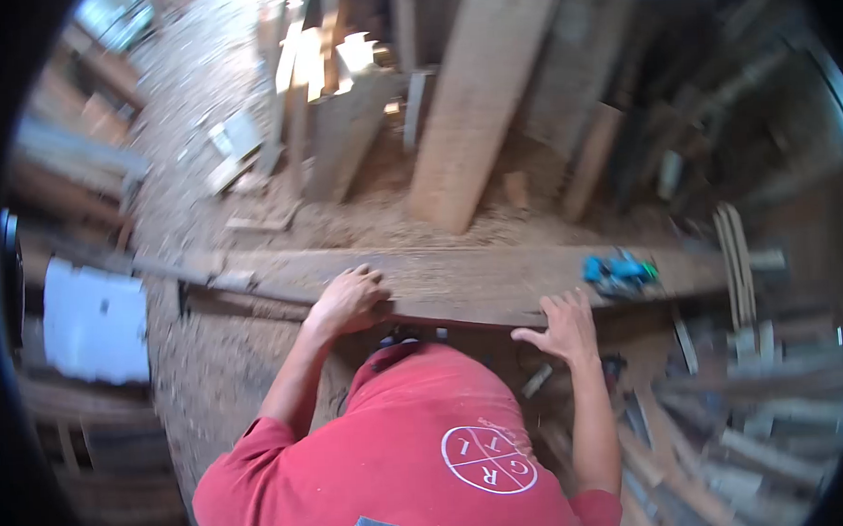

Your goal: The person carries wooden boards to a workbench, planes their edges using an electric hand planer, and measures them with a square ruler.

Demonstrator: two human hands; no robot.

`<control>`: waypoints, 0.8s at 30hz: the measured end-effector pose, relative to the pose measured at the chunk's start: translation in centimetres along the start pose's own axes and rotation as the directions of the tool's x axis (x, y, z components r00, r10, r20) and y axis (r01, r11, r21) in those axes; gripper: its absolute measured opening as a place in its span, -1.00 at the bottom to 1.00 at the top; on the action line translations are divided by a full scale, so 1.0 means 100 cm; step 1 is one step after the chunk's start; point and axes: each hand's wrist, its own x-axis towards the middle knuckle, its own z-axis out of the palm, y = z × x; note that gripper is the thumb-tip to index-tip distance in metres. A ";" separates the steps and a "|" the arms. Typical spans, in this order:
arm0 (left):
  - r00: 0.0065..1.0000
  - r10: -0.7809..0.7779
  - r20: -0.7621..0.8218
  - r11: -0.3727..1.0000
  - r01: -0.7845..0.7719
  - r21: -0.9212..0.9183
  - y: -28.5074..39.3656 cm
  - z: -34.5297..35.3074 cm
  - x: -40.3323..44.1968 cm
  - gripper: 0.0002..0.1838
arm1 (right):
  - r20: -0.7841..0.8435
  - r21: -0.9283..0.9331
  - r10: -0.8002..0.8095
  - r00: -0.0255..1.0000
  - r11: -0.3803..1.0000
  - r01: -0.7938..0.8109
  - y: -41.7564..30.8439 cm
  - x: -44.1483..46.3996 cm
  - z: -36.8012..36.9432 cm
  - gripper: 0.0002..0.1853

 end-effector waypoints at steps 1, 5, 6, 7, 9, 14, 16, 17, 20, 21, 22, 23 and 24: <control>0.999 -0.047 0.009 0.999 0.047 0.007 -0.002 0.007 0.002 -0.75 | 0.073 0.107 -0.054 0.996 0.993 0.046 0.007 0.017 0.009 -0.13; 0.975 -0.211 -0.075 0.977 0.213 0.026 -0.002 0.047 0.015 -0.70 | 0.078 0.226 -0.420 0.904 0.891 0.394 0.048 0.055 0.079 -0.39; 0.955 -0.279 -0.099 0.960 0.281 0.009 0.001 0.052 0.020 -0.70 | 0.159 0.276 -0.399 0.903 0.896 0.347 0.065 0.061 0.094 -0.46; 0.954 -0.282 -0.100 0.959 0.284 0.013 0.007 0.058 0.027 -0.68 | 0.145 0.324 -0.433 0.890 0.870 0.371 0.077 0.061 0.100 -0.57; 0.933 -0.338 -0.119 0.939 0.342 0.014 0.027 0.068 0.044 -0.65 | 0.174 0.379 -0.444 0.879 0.854 0.356 0.104 0.061 0.110 -0.57; 0.894 -0.395 -0.213 0.914 0.406 0.010 0.096 0.088 0.092 -0.54 | 0.165 0.389 -0.493 0.854 0.828 0.403 0.189 0.055 0.114 -0.58; 0.875 -0.426 -0.230 0.897 0.442 0.019 0.125 0.100 0.120 -0.55 | 0.183 0.364 -0.502 0.845 0.833 0.416 0.228 0.050 0.113 -0.61; 0.867 -0.425 -0.262 0.897 0.441 0.005 0.139 0.109 0.132 -0.56 | 0.185 0.371 -0.521 0.833 0.822 0.432 0.248 0.046 0.111 -0.61; 0.859 -0.432 -0.276 0.897 0.441 -0.030 0.180 0.131 0.168 -0.57 | 0.143 0.422 -0.516 0.844 0.804 0.420 0.297 0.027 0.108 -0.60; 0.857 -0.447 -0.257 0.891 0.451 -0.049 0.193 0.135 0.180 -0.57 | 0.145 0.423 -0.527 0.837 0.798 0.429 0.315 0.022 0.110 -0.60; 0.850 -0.458 -0.261 0.886 0.460 -0.054 0.202 0.138 0.189 -0.57 | 0.177 0.436 -0.526 0.832 0.800 0.413 0.332 0.019 0.113 -0.60; 0.857 -0.450 -0.252 0.890 0.452 -0.053 0.209 0.141 0.196 -0.58 | 0.208 0.450 -0.523 0.826 0.801 0.394 0.345 0.016 0.115 -0.60; 0.864 -0.441 -0.241 0.895 0.442 -0.053 0.216 0.144 0.200 -0.58 | 0.196 0.418 -0.541 0.818 0.801 0.429 0.351 0.013 0.114 -0.58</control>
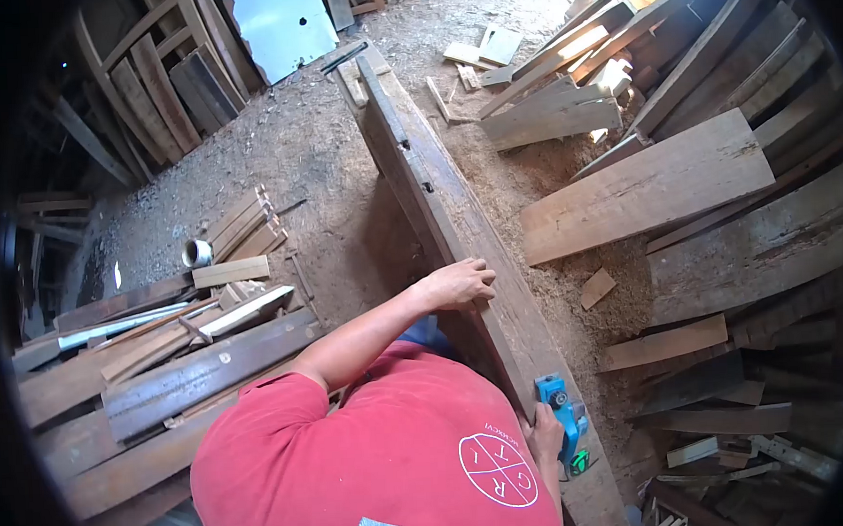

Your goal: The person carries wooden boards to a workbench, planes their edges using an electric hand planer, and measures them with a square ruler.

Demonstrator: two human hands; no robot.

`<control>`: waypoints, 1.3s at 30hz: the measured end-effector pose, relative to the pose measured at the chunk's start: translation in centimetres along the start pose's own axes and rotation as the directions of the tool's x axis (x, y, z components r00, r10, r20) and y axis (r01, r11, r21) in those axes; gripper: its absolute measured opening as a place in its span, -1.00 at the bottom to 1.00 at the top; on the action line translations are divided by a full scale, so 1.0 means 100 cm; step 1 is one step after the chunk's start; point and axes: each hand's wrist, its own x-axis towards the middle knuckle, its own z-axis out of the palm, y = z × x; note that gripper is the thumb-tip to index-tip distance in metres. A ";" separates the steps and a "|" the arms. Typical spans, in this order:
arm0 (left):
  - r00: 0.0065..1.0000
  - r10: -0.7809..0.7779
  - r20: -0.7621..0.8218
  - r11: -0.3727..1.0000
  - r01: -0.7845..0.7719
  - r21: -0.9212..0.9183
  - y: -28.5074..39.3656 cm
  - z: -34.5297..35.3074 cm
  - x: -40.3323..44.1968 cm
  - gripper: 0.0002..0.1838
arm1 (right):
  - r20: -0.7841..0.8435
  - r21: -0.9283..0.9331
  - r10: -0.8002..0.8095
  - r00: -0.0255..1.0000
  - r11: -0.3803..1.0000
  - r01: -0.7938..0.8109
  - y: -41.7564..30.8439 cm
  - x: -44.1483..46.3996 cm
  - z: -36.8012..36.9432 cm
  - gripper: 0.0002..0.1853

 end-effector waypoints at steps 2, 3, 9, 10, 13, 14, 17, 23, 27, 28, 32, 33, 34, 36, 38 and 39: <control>1.000 0.011 -0.026 0.999 -0.012 -0.029 0.002 0.002 -0.005 -0.58 | 0.000 -0.015 -0.029 1.000 0.999 0.029 0.003 -0.004 0.003 -0.59; 0.998 0.027 -0.060 0.998 -0.030 -0.056 -0.005 0.003 -0.005 -0.57 | -0.006 -0.036 -0.057 0.998 0.998 0.057 0.001 0.002 0.006 -0.59; 0.996 0.034 -0.082 0.998 -0.037 -0.044 -0.106 -0.020 -0.008 -0.73 | -0.067 -0.157 -0.109 0.992 0.983 0.097 -0.050 0.080 0.017 -0.60; 0.996 0.051 -0.069 0.998 -0.048 0.043 -0.106 -0.021 -0.006 -0.74 | -0.078 -0.142 -0.095 0.992 0.986 0.083 -0.050 0.084 0.018 -0.60; 0.998 -0.065 0.016 0.994 0.063 0.086 -0.093 -0.023 -0.008 -0.63 | -0.058 -0.158 -0.037 0.998 0.987 0.027 -0.053 0.078 0.015 -0.58; 0.993 -0.074 -0.091 0.987 0.086 0.136 -0.083 -0.022 -0.016 -0.54 | -0.062 -0.162 -0.011 0.998 0.987 0.001 -0.056 0.077 0.013 -0.56; 0.940 -0.162 -0.300 0.958 0.223 0.181 -0.040 -0.031 -0.044 -0.31 | -0.096 -0.137 -0.029 0.995 0.990 0.015 -0.051 0.058 -0.006 -0.48; 0.630 -0.695 -0.348 0.712 0.671 -0.207 0.046 0.045 -0.120 -0.08 | 0.023 -0.102 -0.032 0.999 0.994 0.034 0.006 0.011 -0.026 -0.57; 0.515 -0.845 -0.147 0.534 0.796 -0.285 0.114 0.121 -0.143 -0.09 | -0.121 0.051 -0.229 0.966 0.970 0.237 0.036 0.015 0.004 -0.67; 0.514 -0.855 -0.067 0.509 0.810 -0.289 0.134 0.127 -0.142 -0.09 | -0.112 0.016 -0.311 0.944 0.949 0.315 0.046 0.018 0.009 -0.67; 0.490 -0.869 -0.066 0.475 0.791 -0.385 0.200 0.150 -0.125 -0.13 | -0.340 -0.024 -0.578 0.742 0.794 0.607 0.016 0.035 -0.037 -0.64; 0.486 -0.871 -0.075 0.476 0.794 -0.379 0.210 0.155 -0.124 -0.13 | -0.449 -0.045 -0.610 0.653 0.745 0.665 -0.007 0.037 -0.062 -0.61; 0.493 -0.866 -0.087 0.488 0.792 -0.366 0.219 0.159 -0.122 -0.14 | -0.555 -0.016 -0.604 0.572 0.695 0.719 -0.036 0.045 -0.086 -0.59; 0.487 -0.868 -0.101 0.491 0.805 -0.334 0.238 0.159 -0.117 -0.17 | -0.693 0.010 -0.572 0.438 0.600 0.800 -0.095 0.063 -0.133 -0.59; 0.451 -0.887 -0.104 0.459 0.831 -0.315 0.251 0.155 -0.117 -0.18 | -0.759 0.012 -0.537 0.367 0.552 0.834 -0.150 0.080 -0.176 -0.63; 0.423 -0.903 -0.075 0.425 0.857 -0.292 0.257 0.154 -0.120 -0.19 | -0.785 0.015 -0.511 0.349 0.549 0.836 -0.173 0.085 -0.194 -0.64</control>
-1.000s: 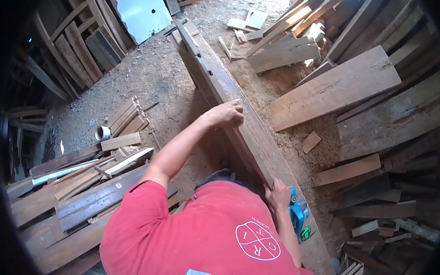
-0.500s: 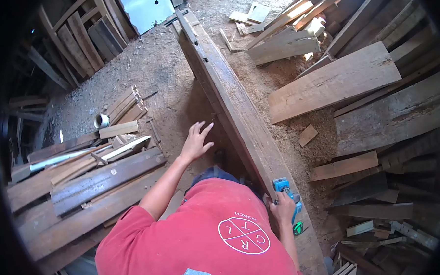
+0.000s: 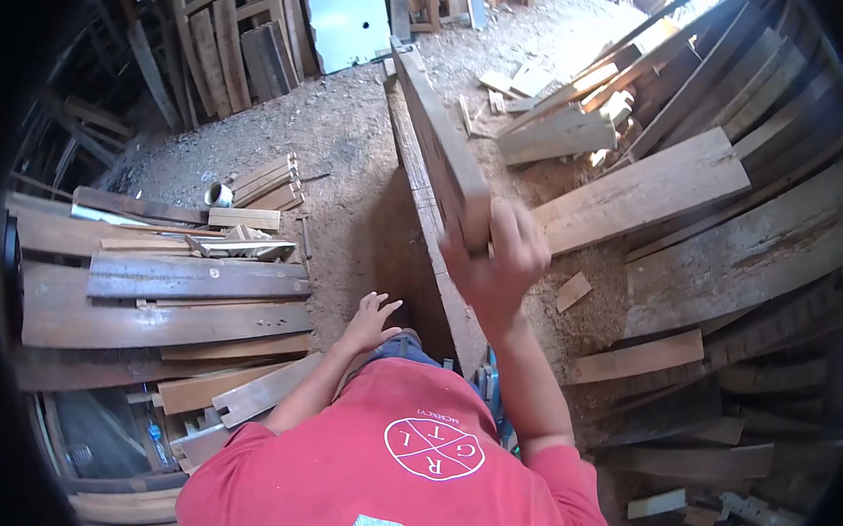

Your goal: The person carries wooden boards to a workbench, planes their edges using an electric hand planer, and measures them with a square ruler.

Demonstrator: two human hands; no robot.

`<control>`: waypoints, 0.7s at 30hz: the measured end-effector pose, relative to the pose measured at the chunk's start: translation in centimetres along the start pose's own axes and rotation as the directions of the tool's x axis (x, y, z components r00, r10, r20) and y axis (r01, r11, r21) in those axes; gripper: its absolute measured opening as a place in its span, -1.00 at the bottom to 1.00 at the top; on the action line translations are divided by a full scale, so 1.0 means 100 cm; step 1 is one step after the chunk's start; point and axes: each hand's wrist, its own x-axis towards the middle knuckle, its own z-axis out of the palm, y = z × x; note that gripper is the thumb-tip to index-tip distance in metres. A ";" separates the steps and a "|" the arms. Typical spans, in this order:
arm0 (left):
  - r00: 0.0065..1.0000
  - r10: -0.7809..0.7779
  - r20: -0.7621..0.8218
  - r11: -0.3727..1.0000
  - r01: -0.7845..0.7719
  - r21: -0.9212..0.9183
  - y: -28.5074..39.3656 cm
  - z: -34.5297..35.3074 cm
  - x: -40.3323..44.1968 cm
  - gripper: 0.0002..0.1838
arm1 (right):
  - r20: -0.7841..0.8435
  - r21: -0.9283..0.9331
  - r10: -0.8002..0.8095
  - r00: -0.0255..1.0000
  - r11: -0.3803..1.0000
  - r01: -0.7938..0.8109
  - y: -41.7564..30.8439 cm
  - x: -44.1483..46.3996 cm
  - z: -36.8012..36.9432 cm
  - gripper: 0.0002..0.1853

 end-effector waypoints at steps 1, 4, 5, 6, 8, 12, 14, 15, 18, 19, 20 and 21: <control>1.000 -0.024 0.000 1.000 0.024 0.001 -0.001 -0.001 -0.006 -0.21 | -0.023 0.058 0.014 1.000 0.998 -0.013 -0.010 0.027 0.007 -0.66; 0.995 -0.097 0.003 0.995 0.097 0.022 -0.006 -0.008 -0.026 -0.25 | -0.040 0.130 0.040 0.998 0.991 -0.034 -0.022 0.063 0.017 -0.67; 0.994 -0.111 -0.017 0.994 0.111 0.020 -0.009 -0.011 -0.031 -0.25 | -0.035 0.122 0.050 0.998 0.991 -0.045 -0.024 0.069 0.019 -0.67; 0.988 -0.153 -0.022 0.988 0.153 0.017 -0.013 -0.012 -0.035 -0.25 | -0.031 0.139 0.037 0.999 0.990 -0.033 -0.025 0.072 0.022 -0.67; 0.978 -0.209 -0.029 0.978 0.209 0.001 -0.018 -0.006 -0.046 -0.26 | -0.044 0.168 0.070 0.997 0.984 -0.062 -0.024 0.069 0.024 -0.67; 0.971 -0.240 -0.013 0.970 0.241 0.020 -0.022 -0.003 -0.058 -0.28 | -0.033 0.160 0.102 0.994 0.982 -0.096 -0.029 0.069 0.022 -0.67; 0.976 -0.218 0.008 0.975 0.217 0.039 -0.017 -0.003 -0.059 -0.30 | -0.027 0.149 0.104 0.994 0.984 -0.099 -0.030 0.068 0.021 -0.66; 0.976 -0.216 0.013 0.976 0.215 0.040 -0.013 -0.003 -0.060 -0.30 | -0.034 0.149 0.100 0.994 0.984 -0.094 -0.030 0.067 0.022 -0.67; 0.979 -0.201 0.023 0.980 0.201 0.014 -0.007 -0.005 -0.057 -0.31 | -0.050 0.152 0.087 0.995 0.985 -0.079 -0.032 0.061 0.023 -0.68; 0.983 -0.182 0.026 0.983 0.181 0.019 -0.006 -0.004 -0.055 -0.31 | -0.056 0.154 0.081 0.995 0.985 -0.072 -0.032 0.057 0.024 -0.69; 0.987 -0.161 0.030 0.987 0.160 0.024 -0.006 -0.002 -0.054 -0.31 | -0.058 0.148 0.085 0.995 0.986 -0.076 -0.034 0.054 0.025 -0.69; 0.988 -0.153 0.033 0.988 0.152 0.028 -0.005 -0.002 -0.052 -0.31 | -0.063 0.167 0.084 0.995 0.983 -0.072 -0.035 0.051 0.026 -0.70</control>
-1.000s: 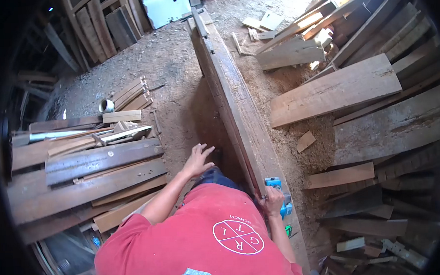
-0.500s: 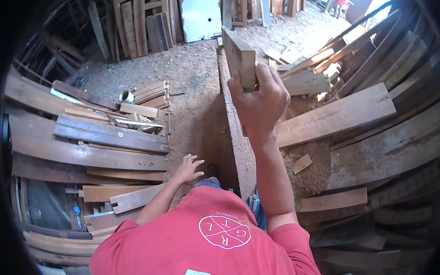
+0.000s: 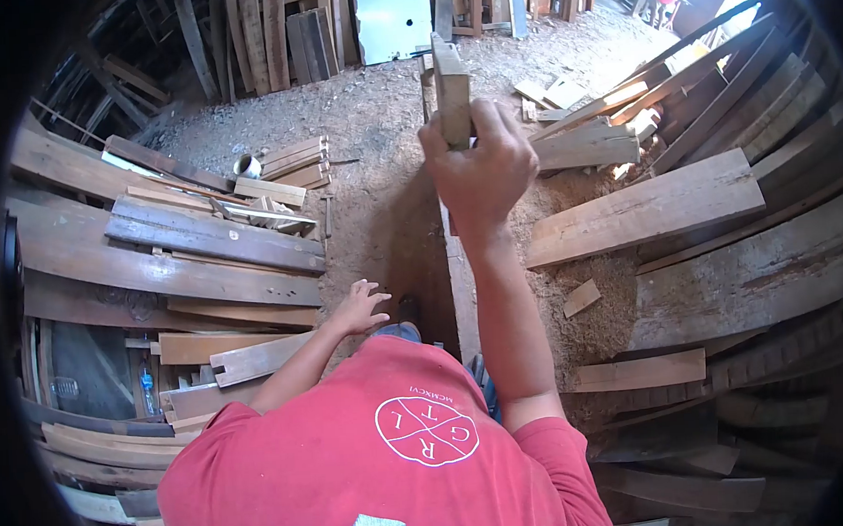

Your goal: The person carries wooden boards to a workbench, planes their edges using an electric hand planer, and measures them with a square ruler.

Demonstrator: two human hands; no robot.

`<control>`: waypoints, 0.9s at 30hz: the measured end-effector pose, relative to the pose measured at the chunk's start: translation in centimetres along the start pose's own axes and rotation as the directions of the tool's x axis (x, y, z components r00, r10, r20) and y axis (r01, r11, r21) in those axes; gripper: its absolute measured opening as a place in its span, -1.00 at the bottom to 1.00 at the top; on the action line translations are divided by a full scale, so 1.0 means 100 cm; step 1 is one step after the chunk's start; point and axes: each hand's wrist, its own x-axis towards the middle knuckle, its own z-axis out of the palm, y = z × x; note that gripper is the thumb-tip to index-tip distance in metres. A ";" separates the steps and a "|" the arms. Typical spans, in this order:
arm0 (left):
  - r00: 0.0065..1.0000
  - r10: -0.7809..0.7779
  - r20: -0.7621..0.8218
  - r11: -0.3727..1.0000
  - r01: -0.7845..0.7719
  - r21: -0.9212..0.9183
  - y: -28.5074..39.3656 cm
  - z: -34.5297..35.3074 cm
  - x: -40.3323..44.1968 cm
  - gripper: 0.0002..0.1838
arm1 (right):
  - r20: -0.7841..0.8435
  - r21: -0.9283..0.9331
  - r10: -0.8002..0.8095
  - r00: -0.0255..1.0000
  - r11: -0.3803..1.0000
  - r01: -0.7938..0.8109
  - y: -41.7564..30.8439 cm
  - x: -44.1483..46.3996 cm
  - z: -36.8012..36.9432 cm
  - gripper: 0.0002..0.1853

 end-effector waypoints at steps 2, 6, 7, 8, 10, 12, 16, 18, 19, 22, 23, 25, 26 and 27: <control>1.000 0.007 0.027 1.000 -0.008 0.021 0.002 -0.001 0.002 -0.31 | -0.023 0.012 -0.026 0.999 1.000 0.026 -0.001 -0.003 0.004 -0.71; 0.999 0.041 0.015 0.998 -0.042 0.043 -0.002 -0.002 0.006 -0.31 | -0.054 0.002 -0.046 0.997 0.999 0.046 -0.001 -0.003 0.009 -0.71; 0.999 0.034 0.022 0.999 -0.035 0.040 0.000 -0.004 0.005 -0.31 | -0.036 0.012 -0.030 0.999 0.999 0.030 -0.003 -0.002 0.007 -0.71; 0.999 0.024 0.029 0.999 -0.025 0.035 0.001 -0.004 0.003 -0.31 | -0.015 0.023 -0.014 1.000 1.000 0.014 -0.004 -0.001 0.006 -0.71; 0.999 0.017 0.031 0.999 -0.018 0.037 0.001 -0.003 0.001 -0.31 | -0.013 0.025 -0.007 1.000 1.000 0.007 -0.003 0.004 0.004 -0.71; 1.000 0.002 0.019 0.999 -0.003 0.038 -0.003 -0.001 0.001 -0.31 | -0.015 0.016 -0.002 1.000 1.000 0.003 -0.003 0.010 0.002 -0.71; 1.000 0.002 0.016 1.000 -0.002 0.027 -0.008 0.010 0.001 -0.31 | 0.007 0.036 0.040 0.999 0.999 -0.040 -0.004 0.014 0.000 -0.69; 1.000 0.004 0.018 1.000 -0.005 0.030 -0.008 0.012 0.003 -0.31 | 0.007 0.055 0.034 0.999 0.998 -0.035 -0.002 0.015 0.002 -0.69; 1.000 -0.003 0.021 1.000 0.003 0.027 -0.008 0.013 0.003 -0.31 | 0.003 0.071 0.036 0.999 0.997 -0.037 -0.002 0.015 0.002 -0.69; 1.000 -0.011 0.027 1.000 0.010 0.018 -0.007 0.018 0.002 -0.31 | 0.014 0.091 0.042 0.999 0.995 -0.043 -0.004 0.015 0.001 -0.69; 1.000 -0.009 0.028 1.000 0.009 0.022 -0.007 0.018 0.002 -0.31 | 0.019 0.093 0.040 0.999 0.995 -0.041 -0.003 0.015 0.002 -0.69; 1.000 -0.012 0.024 1.000 0.011 0.022 -0.007 0.019 0.002 -0.31 | -0.015 0.102 0.005 1.000 0.995 -0.003 0.000 0.014 0.004 -0.69; 1.000 -0.008 0.023 1.000 0.008 0.026 -0.007 0.019 0.002 -0.31 | -0.014 0.100 0.007 1.000 0.995 -0.006 0.000 0.013 0.004 -0.69; 1.000 -0.006 0.029 1.000 0.005 0.027 -0.007 0.019 0.002 -0.31 | -0.012 0.068 -0.001 1.000 0.998 0.002 -0.001 0.010 0.002 -0.69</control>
